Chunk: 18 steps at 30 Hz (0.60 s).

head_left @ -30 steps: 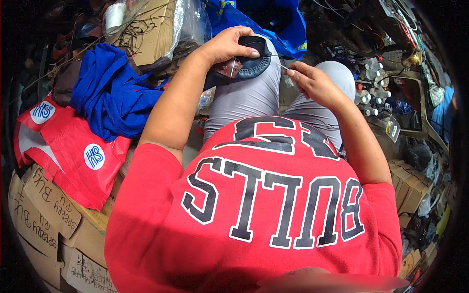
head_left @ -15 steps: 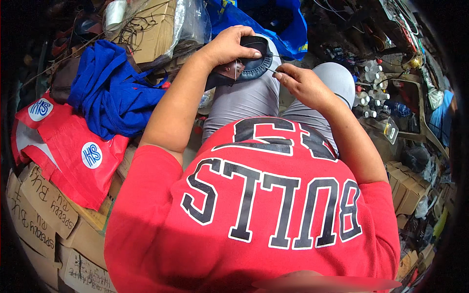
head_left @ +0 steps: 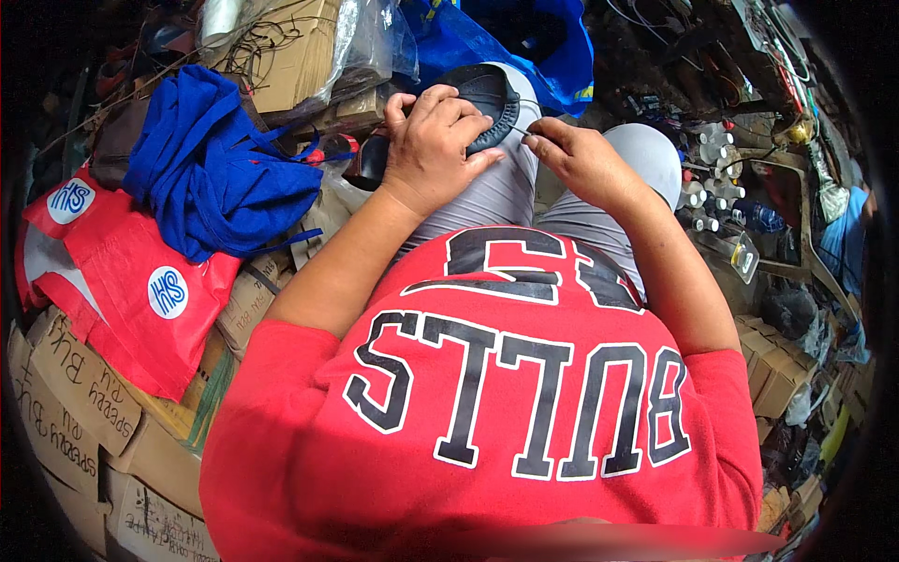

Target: Hand stitching a shoe component using a needle and thread.

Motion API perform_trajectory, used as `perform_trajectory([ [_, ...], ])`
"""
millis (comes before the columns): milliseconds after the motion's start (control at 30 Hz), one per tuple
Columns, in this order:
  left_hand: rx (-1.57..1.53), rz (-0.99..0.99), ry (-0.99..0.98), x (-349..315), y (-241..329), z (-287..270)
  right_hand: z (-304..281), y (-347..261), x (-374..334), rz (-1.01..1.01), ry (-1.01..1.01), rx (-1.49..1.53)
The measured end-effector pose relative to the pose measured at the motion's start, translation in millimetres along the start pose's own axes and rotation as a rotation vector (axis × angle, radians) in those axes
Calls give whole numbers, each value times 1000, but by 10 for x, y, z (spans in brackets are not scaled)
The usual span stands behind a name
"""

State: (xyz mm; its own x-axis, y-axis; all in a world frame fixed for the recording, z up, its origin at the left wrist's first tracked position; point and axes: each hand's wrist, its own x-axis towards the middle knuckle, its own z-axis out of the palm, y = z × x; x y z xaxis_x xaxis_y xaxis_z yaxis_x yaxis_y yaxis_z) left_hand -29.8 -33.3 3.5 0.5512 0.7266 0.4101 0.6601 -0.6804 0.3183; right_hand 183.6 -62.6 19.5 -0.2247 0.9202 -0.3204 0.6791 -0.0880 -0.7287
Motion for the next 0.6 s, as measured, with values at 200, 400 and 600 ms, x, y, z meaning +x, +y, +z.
perform_trajectory([
  [200, -27, -87, 4, -29, 75, 45, -24, -40, -9, 23, -25, -31],
  [400, -23, -91, 7, -18, 83, 64, -41, -24, -13, 22, -24, -24],
  [600, -59, -87, -21, -44, 92, 30, -40, -40, -29, -2, -38, -49],
])
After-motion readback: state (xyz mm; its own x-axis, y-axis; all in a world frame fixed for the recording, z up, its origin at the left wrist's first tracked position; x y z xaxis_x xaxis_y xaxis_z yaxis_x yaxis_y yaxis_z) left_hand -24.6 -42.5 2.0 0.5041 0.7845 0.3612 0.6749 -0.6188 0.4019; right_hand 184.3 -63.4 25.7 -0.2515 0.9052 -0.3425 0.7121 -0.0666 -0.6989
